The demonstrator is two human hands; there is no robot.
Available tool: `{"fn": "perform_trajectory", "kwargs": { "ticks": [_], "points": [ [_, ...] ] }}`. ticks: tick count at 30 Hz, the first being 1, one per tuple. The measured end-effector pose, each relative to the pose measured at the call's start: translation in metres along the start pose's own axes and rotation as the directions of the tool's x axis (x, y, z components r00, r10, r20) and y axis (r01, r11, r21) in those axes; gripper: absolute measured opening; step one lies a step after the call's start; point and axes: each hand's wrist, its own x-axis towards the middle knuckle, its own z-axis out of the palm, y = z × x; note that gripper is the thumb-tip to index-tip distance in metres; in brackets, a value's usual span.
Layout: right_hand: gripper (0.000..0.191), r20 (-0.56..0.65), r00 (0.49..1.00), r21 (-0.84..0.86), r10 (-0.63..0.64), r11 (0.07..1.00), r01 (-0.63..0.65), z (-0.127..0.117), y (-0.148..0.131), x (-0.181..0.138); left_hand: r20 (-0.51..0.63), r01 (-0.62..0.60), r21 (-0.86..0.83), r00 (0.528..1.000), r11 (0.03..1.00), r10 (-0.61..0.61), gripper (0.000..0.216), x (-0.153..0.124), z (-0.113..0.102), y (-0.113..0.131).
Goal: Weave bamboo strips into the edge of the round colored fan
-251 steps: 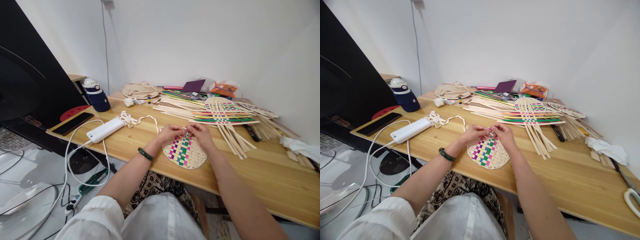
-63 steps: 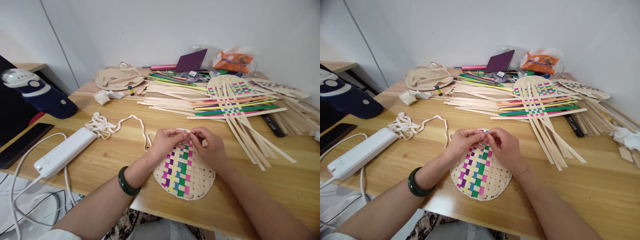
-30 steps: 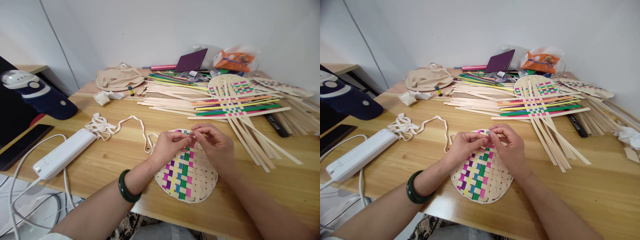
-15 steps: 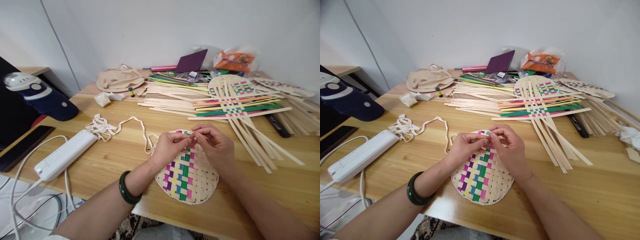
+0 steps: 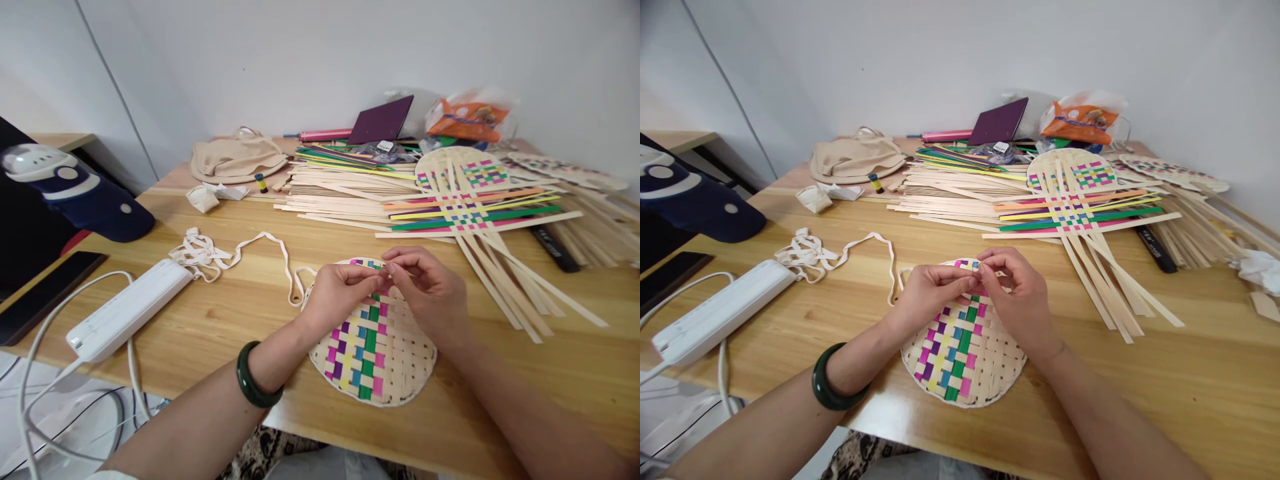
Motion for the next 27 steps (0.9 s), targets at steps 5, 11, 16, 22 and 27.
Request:
{"fn": "perform_trajectory", "kwargs": {
  "ticks": [5, 11, 16, 22, 27],
  "points": [
    [0.005, 0.018, 1.000, 0.005, -0.001, 1.000, 0.001, 0.0001, 0.0012, 0.0001, -0.005, -0.006, 0.003, 1.000, 1.000, 0.006, 0.019, 0.0004, -0.0004, -0.0018],
    [0.005, 0.019, 1.000, -0.005, 0.007, 1.000, -0.007, -0.0001, 0.0007, 0.0004, -0.007, -0.010, 0.004, 1.000, 1.000, 0.010, 0.018, 0.0014, -0.0007, -0.0036],
    [0.006, -0.003, 1.000, 0.003, 0.011, 1.000, -0.011, -0.0002, -0.0014, -0.0003, 0.002, -0.001, -0.008, 1.000, 1.000, 0.001, 0.021, 0.0001, -0.0002, -0.0020],
    [0.006, 0.003, 1.000, -0.015, 0.004, 1.000, -0.004, 0.0003, -0.0003, 0.0002, -0.009, -0.004, 0.001, 1.000, 1.000, 0.004, 0.019, 0.0009, -0.0003, -0.0017],
    [0.005, 0.015, 1.000, 0.001, -0.004, 1.000, 0.004, 0.0002, 0.0004, 0.0003, -0.013, 0.002, 0.004, 1.000, 1.000, -0.002, 0.017, 0.0003, 0.0004, -0.0008]
  ]
}}
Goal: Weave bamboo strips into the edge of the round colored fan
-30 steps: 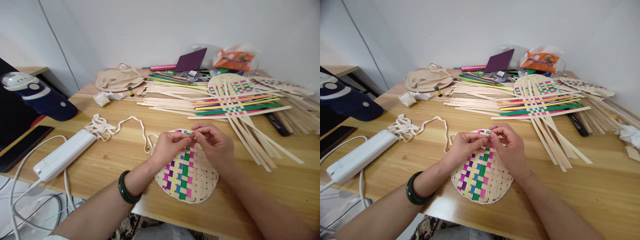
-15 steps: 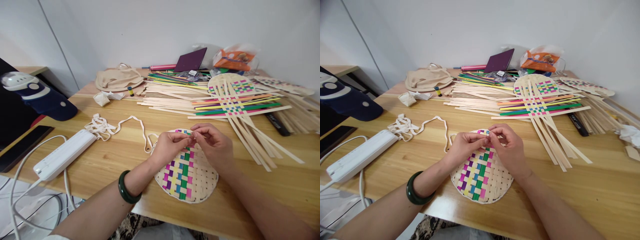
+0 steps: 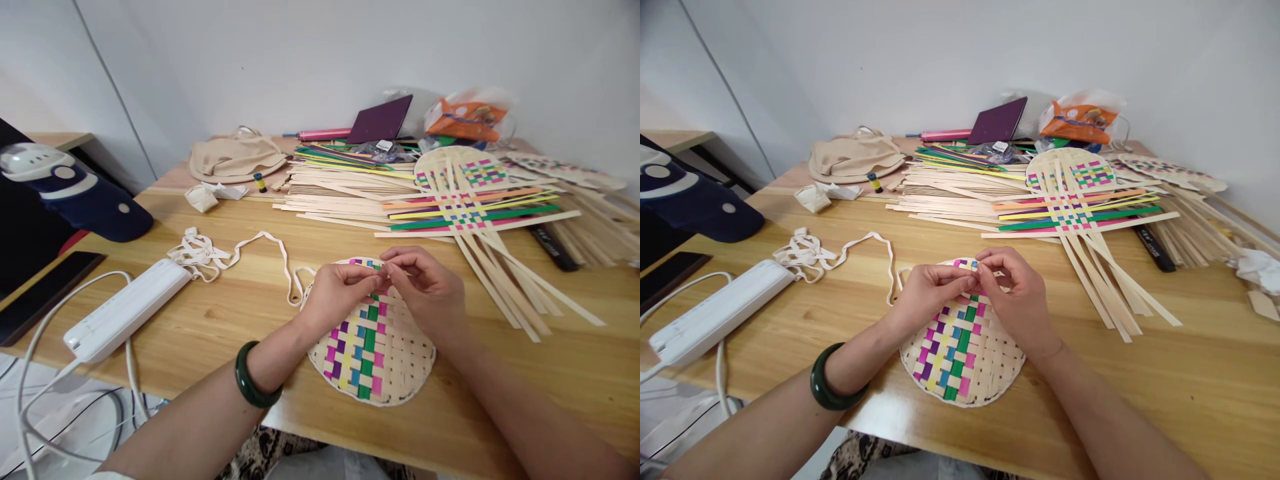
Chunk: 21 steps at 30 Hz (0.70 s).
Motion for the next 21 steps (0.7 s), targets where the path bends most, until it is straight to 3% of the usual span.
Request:
{"fn": "perform_trajectory", "kwargs": {
  "ticks": [21],
  "points": [
    [0.006, 0.020, 1.000, -0.045, -0.013, 0.999, 0.014, 0.0000, -0.0061, -0.0001, 0.011, 0.020, 0.018, 1.000, 1.000, -0.020, 0.019, -0.0005, 0.0005, 0.0012]
  ]
}}
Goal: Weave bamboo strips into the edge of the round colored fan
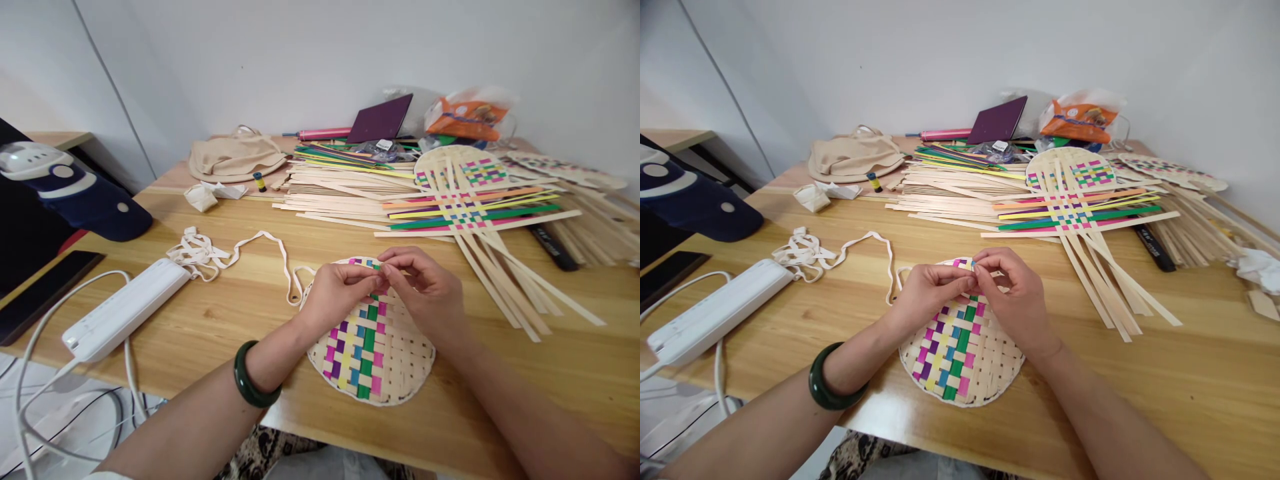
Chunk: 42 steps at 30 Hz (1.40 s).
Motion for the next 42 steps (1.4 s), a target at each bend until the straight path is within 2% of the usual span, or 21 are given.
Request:
{"fn": "perform_trajectory", "kwargs": {
  "ticks": [3, 8, 16, 29, 35, 42],
  "points": [
    [0.004, 0.006, 1.000, 0.009, -0.006, 1.000, 0.006, -0.0002, 0.0005, -0.0003, 0.018, -0.003, -0.016, 1.000, 1.000, 0.003, 0.019, -0.0003, -0.0002, -0.0011],
    [0.005, 0.024, 0.998, 0.096, 0.051, 0.994, -0.053, 0.0000, 0.0015, -0.0006, 0.040, -0.025, -0.037, 0.999, 0.999, 0.026, 0.020, 0.0003, -0.0009, -0.0028],
    [0.019, 0.005, 0.987, 0.151, 0.159, 0.976, -0.158, -0.0012, -0.0003, 0.0011, 0.036, 0.005, -0.038, 0.999, 0.999, -0.003, 0.023, -0.0002, -0.0005, 0.0008],
    [0.024, 0.033, 0.969, 0.252, 0.247, 0.936, -0.247, -0.0017, 0.0032, 0.0026, 0.028, 0.023, -0.046, 0.999, 0.999, -0.022, 0.018, -0.0008, 0.0020, 0.0019],
    [0.017, 0.059, 0.953, 0.282, 0.296, 0.911, -0.301, -0.0015, 0.0069, 0.0034, 0.033, 0.048, -0.056, 0.998, 0.997, -0.046, 0.014, -0.0008, 0.0025, 0.0039],
    [0.015, 0.027, 0.934, 0.322, 0.355, 0.882, -0.345, -0.0017, 0.0077, 0.0061, 0.032, 0.065, -0.042, 0.997, 0.997, -0.064, 0.013, -0.0023, 0.0029, 0.0059]
  ]
}}
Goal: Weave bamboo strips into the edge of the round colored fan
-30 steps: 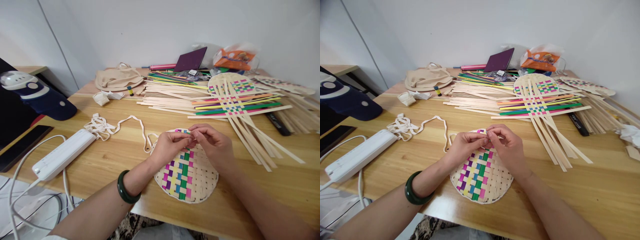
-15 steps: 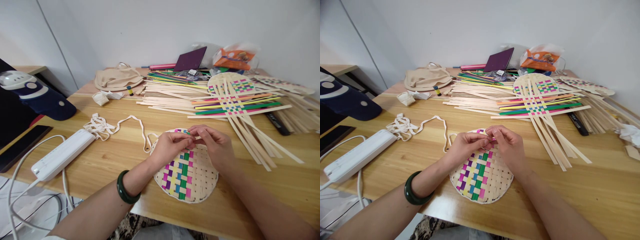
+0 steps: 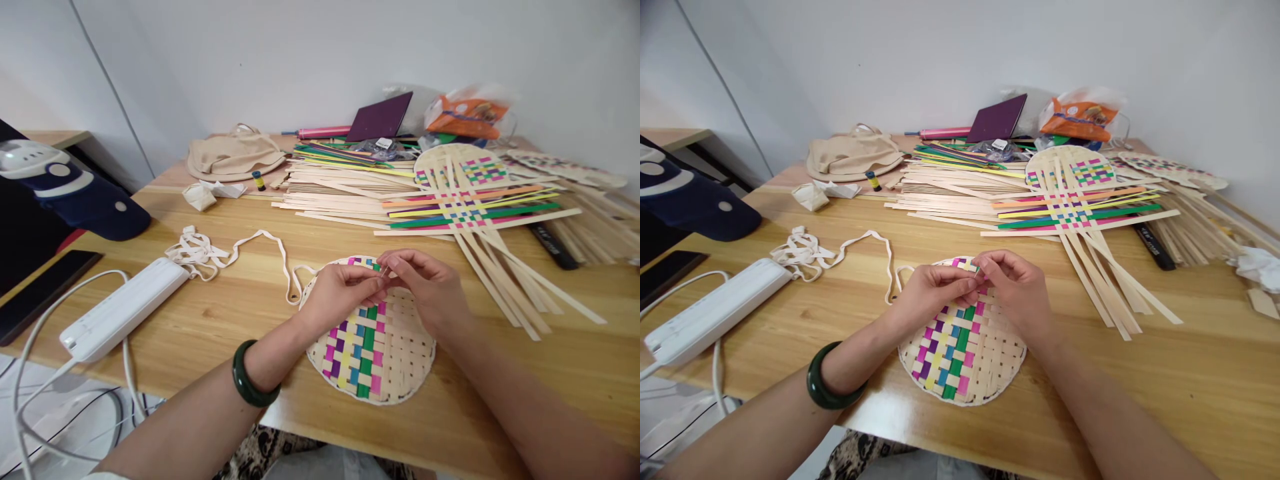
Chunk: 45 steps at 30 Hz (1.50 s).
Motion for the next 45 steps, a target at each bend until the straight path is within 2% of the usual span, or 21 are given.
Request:
{"fn": "perform_trajectory", "kwargs": {
  "ticks": [9, 16, 22, 28, 36, 42, 45],
  "points": [
    [0.016, -0.016, 0.996, 0.131, 0.088, 0.988, -0.085, -0.001, -0.005, 0.002, -0.007, 0.001, 0.006, 1.000, 1.000, -0.001, 0.011, 0.000, 0.000, 0.001],
    [0.023, -0.115, 0.992, 0.026, 0.048, 0.999, -0.045, 0.001, -0.005, 0.002, -0.034, -0.037, 0.004, 0.999, 0.999, 0.037, 0.017, 0.002, -0.005, -0.001],
    [0.022, -0.101, 0.995, -0.064, 0.023, 0.998, -0.029, 0.000, -0.007, -0.001, -0.091, -0.108, 0.114, 0.989, 0.988, 0.118, 0.027, 0.007, -0.015, -0.005],
    [0.022, -0.148, 0.989, -0.030, 0.004, 1.000, -0.009, -0.004, -0.005, 0.002, -0.182, -0.109, 0.120, 0.975, 0.987, 0.130, 0.025, 0.010, -0.020, -0.003],
    [0.021, -0.188, 0.982, 0.028, -0.006, 1.000, 0.012, -0.009, 0.004, 0.013, -0.172, -0.165, 0.112, 0.968, 0.980, 0.183, 0.027, 0.013, -0.023, -0.007],
    [0.018, -0.178, 0.983, 0.049, 0.032, 0.999, -0.024, -0.011, -0.017, 0.017, -0.105, -0.189, 0.207, 0.971, 0.960, 0.214, 0.027, 0.010, -0.021, -0.007],
    [0.016, -0.160, 0.986, 0.025, 0.038, 0.999, -0.035, -0.016, -0.034, 0.013, -0.090, -0.201, 0.283, 0.968, 0.938, 0.234, 0.026, 0.004, -0.018, 0.002]
  ]
}}
